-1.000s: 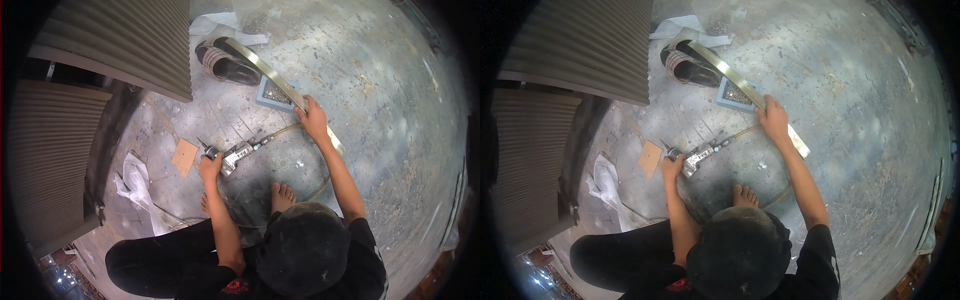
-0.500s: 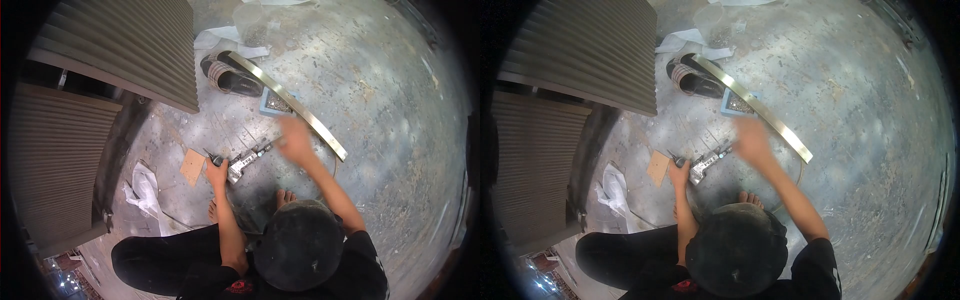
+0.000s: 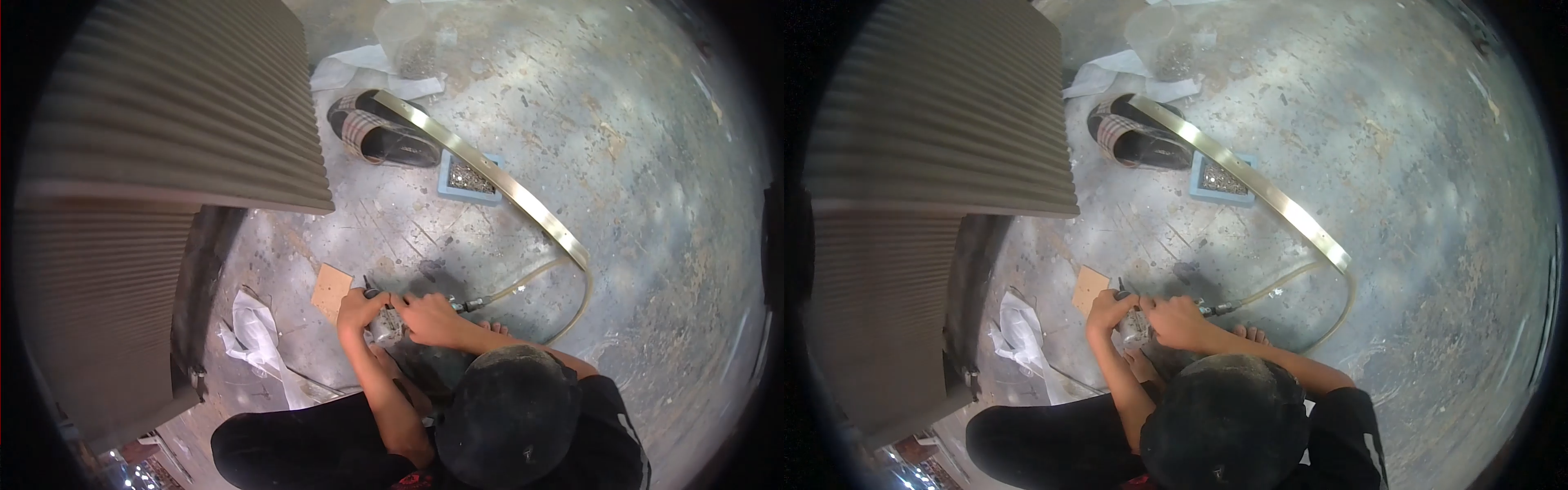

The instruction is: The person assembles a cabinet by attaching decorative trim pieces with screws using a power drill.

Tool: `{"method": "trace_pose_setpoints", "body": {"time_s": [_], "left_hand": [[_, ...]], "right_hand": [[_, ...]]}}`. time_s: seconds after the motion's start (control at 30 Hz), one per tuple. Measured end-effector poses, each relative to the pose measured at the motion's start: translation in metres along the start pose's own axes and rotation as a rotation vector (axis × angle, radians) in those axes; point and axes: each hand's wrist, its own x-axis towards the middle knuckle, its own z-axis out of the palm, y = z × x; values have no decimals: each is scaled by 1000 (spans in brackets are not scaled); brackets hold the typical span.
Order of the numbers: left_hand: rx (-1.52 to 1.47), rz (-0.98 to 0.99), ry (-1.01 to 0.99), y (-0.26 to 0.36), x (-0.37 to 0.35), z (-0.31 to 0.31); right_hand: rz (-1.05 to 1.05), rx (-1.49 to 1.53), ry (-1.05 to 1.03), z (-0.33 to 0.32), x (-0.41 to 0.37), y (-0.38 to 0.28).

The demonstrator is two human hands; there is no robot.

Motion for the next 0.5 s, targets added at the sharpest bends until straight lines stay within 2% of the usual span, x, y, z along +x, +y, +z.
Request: {"method": "trace_pose_setpoints", "body": {"time_s": [0.13,0.23,0.33,0.4,0.5], "left_hand": [[46,33,-235,45,-3,-4],[-111,111,-410,67,-1,-12],[-285,116,-503,88,1,-28],[-323,289,-406,100,12,-27],[-363,635,-124,137,36,-4]], "right_hand": [[139,127,-21,-34,-18,4],[241,222,-30,-67,-29,10],[363,316,-64,-78,-44,15],[429,383,-74,-88,-57,14],[609,875,6,-80,-85,13]]}}
